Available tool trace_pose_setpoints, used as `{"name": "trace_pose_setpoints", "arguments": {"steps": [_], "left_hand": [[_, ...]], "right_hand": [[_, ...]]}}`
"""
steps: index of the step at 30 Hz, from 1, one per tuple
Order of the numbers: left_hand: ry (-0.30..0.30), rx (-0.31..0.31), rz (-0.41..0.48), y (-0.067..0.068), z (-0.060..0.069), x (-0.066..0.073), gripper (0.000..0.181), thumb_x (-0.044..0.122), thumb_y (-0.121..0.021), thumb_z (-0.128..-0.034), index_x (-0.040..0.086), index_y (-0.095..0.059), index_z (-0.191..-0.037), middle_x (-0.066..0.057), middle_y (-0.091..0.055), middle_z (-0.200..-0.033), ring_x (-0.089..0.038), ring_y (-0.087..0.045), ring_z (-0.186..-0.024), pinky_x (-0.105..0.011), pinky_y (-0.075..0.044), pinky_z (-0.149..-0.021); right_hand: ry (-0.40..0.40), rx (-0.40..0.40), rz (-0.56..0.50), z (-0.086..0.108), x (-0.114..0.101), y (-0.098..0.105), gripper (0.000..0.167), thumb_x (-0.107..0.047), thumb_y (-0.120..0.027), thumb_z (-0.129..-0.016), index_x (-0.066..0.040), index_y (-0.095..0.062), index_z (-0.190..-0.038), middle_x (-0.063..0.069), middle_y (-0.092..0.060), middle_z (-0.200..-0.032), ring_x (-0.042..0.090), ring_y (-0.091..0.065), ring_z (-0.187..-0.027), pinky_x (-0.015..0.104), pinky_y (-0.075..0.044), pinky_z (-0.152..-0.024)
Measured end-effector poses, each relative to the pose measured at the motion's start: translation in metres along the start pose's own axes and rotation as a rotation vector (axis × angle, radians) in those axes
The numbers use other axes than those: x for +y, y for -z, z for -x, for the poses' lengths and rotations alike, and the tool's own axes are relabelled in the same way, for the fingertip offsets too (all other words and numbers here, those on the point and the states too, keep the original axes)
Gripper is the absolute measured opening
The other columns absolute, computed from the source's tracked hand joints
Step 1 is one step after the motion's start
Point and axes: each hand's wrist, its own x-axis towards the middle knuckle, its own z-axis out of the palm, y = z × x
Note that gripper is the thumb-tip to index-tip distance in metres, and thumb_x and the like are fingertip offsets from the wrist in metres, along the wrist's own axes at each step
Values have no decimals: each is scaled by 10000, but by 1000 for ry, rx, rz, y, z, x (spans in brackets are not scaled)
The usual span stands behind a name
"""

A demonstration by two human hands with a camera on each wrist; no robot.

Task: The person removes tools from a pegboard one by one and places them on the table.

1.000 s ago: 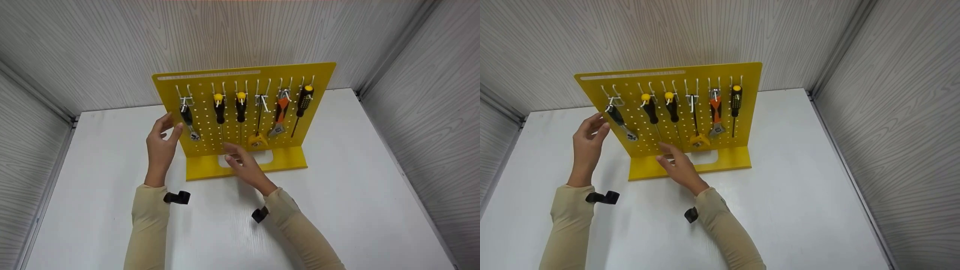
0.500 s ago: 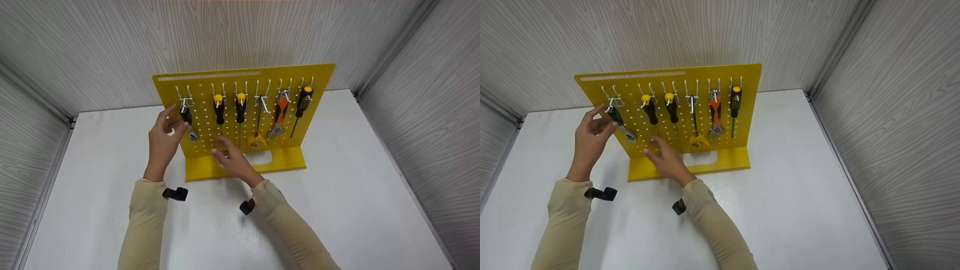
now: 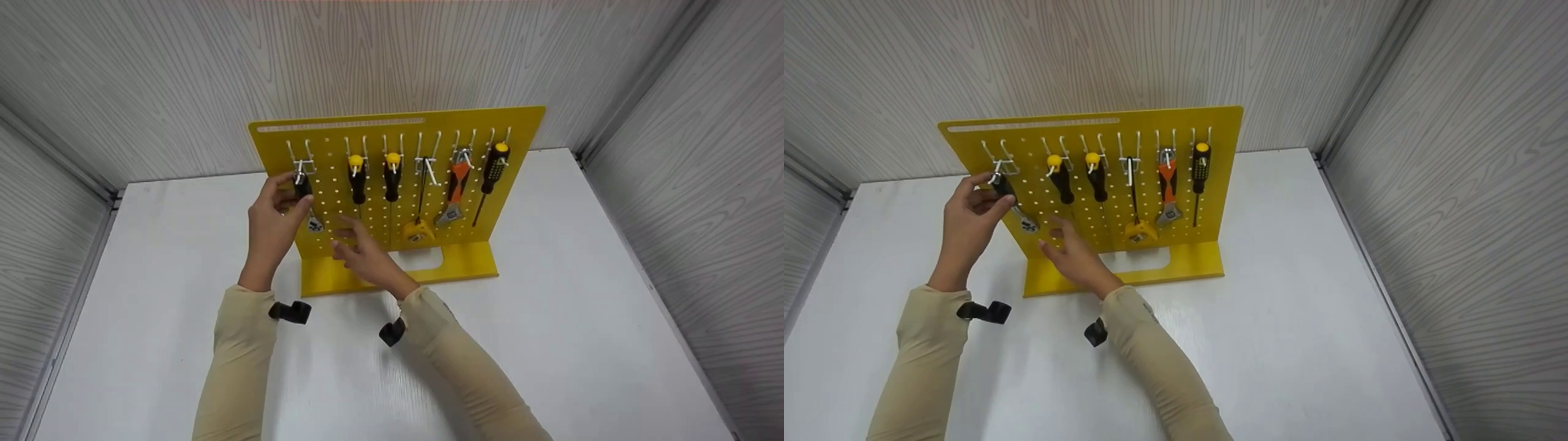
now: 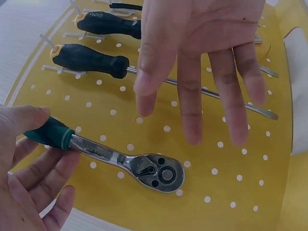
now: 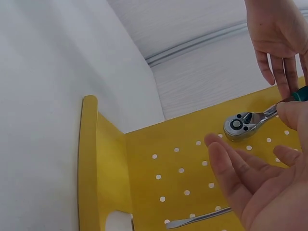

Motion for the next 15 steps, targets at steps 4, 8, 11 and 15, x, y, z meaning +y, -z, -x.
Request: {"name": "trace_pose_setpoints", "arguments": {"steps": [4,8,11,15], "left_hand": [[5,8,-14,-1,1,1,441,185,-669,-909,95,-528,-1317,-128,-694,-1146,-198,-658,-999,-286,-509,-838],[2,20,-33,-1,0,4,412,187,-669,-911,79,-548,-1290,-123,-688,-1153,-218,-674,-1002,-353,-514,-870],[-2,21,-35,-3,0,6,395,185,-668,-913,75,-555,-1275,-122,-703,-1116,-213,-686,-974,-352,-515,-868],[0,27,-26,-2,1,6,384,190,-661,-918,82,-557,-1271,-120,-723,-1070,-188,-688,-953,-331,-520,-859]], "right_hand": [[-22,0,-27,-1,2,-3,596,-335,-473,-1013,-227,-188,-1524,126,-443,-1472,266,-638,-1123,394,-526,-913],[-11,-1,-48,-2,3,-4,580,-311,-469,-1019,-221,-193,-1521,133,-451,-1470,239,-658,-1080,379,-536,-892],[-1,-14,-74,-4,4,-5,559,-265,-465,-1024,-213,-197,-1512,152,-440,-1472,250,-657,-1080,389,-535,-901],[10,-33,-93,-6,4,-8,542,-213,-464,-1025,-216,-207,-1502,150,-424,-1481,272,-646,-1097,405,-530,-916]]}}
